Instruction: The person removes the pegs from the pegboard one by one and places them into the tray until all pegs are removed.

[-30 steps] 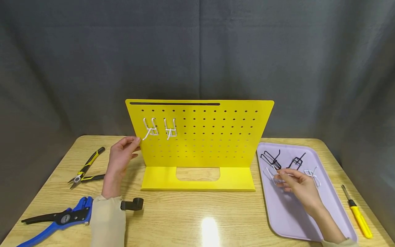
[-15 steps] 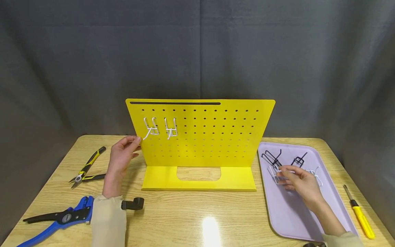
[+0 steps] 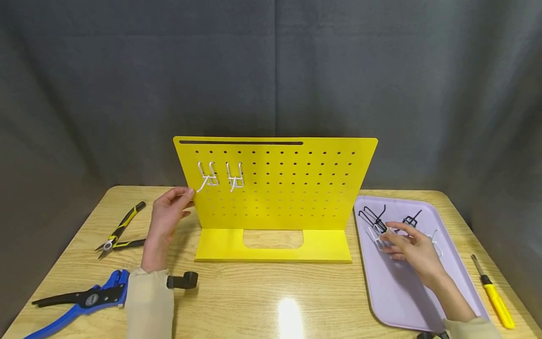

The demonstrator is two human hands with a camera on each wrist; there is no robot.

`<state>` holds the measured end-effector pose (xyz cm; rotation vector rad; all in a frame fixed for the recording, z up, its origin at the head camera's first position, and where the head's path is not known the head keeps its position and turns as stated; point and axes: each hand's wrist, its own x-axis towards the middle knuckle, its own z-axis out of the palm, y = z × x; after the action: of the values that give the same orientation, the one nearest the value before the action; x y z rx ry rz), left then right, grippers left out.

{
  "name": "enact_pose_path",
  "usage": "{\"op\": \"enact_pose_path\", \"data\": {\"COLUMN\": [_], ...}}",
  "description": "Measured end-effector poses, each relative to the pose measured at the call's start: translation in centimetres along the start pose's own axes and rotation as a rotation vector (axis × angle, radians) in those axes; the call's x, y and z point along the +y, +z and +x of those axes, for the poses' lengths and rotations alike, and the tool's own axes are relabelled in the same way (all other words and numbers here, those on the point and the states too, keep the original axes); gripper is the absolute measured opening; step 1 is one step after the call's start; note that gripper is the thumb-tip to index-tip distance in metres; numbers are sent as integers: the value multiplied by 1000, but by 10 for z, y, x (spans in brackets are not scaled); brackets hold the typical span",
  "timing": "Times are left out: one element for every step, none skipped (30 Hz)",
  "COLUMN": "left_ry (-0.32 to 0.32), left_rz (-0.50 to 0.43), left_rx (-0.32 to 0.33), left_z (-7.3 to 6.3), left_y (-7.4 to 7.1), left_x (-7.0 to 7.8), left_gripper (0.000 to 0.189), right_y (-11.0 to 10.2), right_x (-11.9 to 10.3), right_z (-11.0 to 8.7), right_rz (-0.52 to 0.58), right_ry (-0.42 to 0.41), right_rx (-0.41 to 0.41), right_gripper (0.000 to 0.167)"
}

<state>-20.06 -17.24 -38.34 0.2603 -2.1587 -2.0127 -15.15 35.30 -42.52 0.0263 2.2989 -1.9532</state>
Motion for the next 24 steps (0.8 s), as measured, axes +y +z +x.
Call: {"op": "enact_pose_path", "data": {"left_ry": [-3, -5, -7, -8, -9, -10, -10, -10, -9, -9, -9, -9, -8, -8, -9, -10, -10, -11, -11, -12, -12, -13, -13, -14], "left_rz": [-1, 0, 1, 3, 5, 6, 9, 11, 11, 12, 12, 12, 12, 11, 12, 12, 13, 13, 13, 12, 11, 10, 10, 10], "left_rx": [0, 0, 0, 0, 1, 2, 3, 4, 5, 6, 7, 7, 7, 8, 9, 10, 11, 11, 11, 11, 10, 9, 8, 7], "left_z": [0, 0, 0, 0, -1, -1, -1, -1, -1, -1, -1, -1, -1, -1, -1, -1, -1, -1, -1, -1, -1, -1, -1, -1], "left_y": [0, 0, 0, 0, 0, 0, 1, 1, 1, 1, 1, 1, 1, 1, 1, 1, 1, 1, 1, 1, 1, 1, 0, 0], "left_x": [0, 0, -1, -1, -1, -1, 0, 0, 0, 0, 1, 1, 1, 1, 1, 1, 2, 2, 2, 2, 2, 2, 1, 1], "left_gripper": [29, 29, 30, 30, 30, 30, 30, 30, 30, 30, 29, 29, 29, 29, 29, 29, 29, 29, 29, 29, 29, 28, 28, 29], "right_y": [0, 0, 1, 2, 3, 5, 8, 12, 16, 21, 27, 33, 40, 47, 54, 62, 69, 77, 85, 93, 101, 109, 116, 124], "right_x": [-1, -2, -4, -6, -9, -13, -16, -20, -24, -28, -31, -35, -38, -41, -43, -46, -48, -49, -50, -51, -52, -53, -53, -54], "right_z": [-1, -2, -3, -5, -7, -8, -10, -11, -13, -14, -14, -15, -14, -14, -13, -12, -11, -10, -9, -7, -6, -4, -2, -1], "right_rz": [-2, -4, -25, -49, -87, -130, -174, -216, -259, -280, -302, -312, -309, -305, -295, -278, -266, -251, -234, -219, -205, -196, -183, -167], "right_ry": [-5, -12, -22, -34, -53, -74, -97, -122, -150, -176, -199, -220, -237, -251, -262, -271, -278, -287, -292, -300, -307, -317, -327, -338], "right_rx": [0, 3, 10, 17, 25, 31, 36, 37, 34, 25, 19, 14, 8, 0, -8, -14, -21, -31, -40, -50, -56, -58, -63, -68], "right_gripper": [23, 24, 25, 25, 24, 23, 21, 20, 18, 18, 18, 18, 17, 18, 17, 18, 18, 18, 19, 19, 19, 19, 18, 19]}}
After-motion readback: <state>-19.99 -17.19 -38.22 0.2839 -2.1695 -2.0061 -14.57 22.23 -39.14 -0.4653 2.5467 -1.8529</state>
